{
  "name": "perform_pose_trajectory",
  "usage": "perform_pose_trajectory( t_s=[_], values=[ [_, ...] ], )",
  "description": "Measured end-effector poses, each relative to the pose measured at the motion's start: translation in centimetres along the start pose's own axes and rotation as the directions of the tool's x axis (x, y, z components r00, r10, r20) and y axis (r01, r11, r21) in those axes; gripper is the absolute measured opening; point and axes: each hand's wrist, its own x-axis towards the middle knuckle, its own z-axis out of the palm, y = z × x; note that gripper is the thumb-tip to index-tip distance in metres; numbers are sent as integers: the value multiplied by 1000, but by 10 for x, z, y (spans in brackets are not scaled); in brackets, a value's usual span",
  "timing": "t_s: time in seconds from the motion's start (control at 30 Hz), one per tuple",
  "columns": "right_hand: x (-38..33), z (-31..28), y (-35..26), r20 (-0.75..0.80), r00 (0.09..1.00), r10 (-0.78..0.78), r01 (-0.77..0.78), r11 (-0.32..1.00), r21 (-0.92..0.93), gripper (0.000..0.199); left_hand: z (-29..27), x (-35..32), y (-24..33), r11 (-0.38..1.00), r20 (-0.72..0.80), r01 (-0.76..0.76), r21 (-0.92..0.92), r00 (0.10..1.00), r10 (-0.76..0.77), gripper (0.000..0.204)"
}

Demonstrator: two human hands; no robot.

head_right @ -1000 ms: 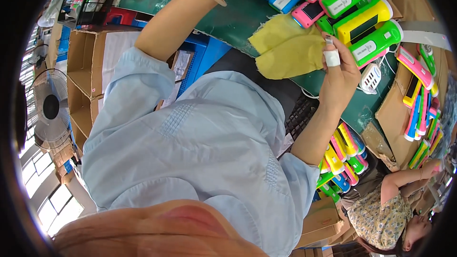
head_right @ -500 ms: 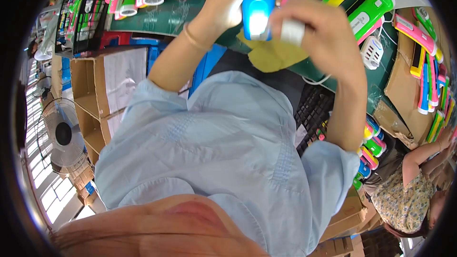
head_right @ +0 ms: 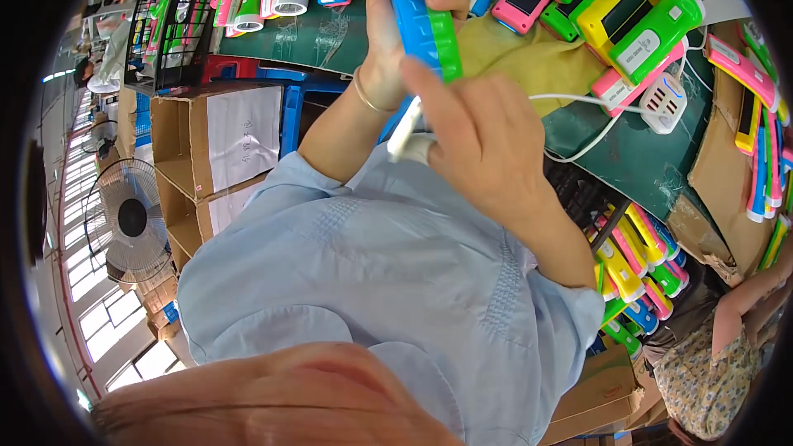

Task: Inspecting and cleaning handheld flashlights on an assembly line by turning them on and wiping them with a cloth.

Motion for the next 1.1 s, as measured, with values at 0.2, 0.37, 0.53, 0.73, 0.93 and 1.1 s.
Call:
perform_pose_trajectory(
  t_s=[0.2,0.37,0.53,0.73,0.93,1.1],
  values=[
    [0,27,5,-65,793,606,-604,795,52,54,16,-7,-6,547,0,-10,837,1000,18,84],
    [-10,-7,19,198,794,574,-605,717,346,29,9,-9,15,961,-164,215,174,969,-187,51],
    [-40,-19,33,325,538,777,-809,368,459,21,24,-21,5,602,-361,336,724,929,-85,36],
    [-27,-21,28,187,669,720,-720,563,407,17,22,-22,7,224,-287,278,934,958,10,40],
    [15,-39,31,210,769,603,-600,571,560,22,56,-5,13,14,-317,320,947,944,-86,76],
    [33,-25,35,254,770,585,-636,731,245,21,48,-9,10,-172,-217,215,961,976,7,73]
  ],
)
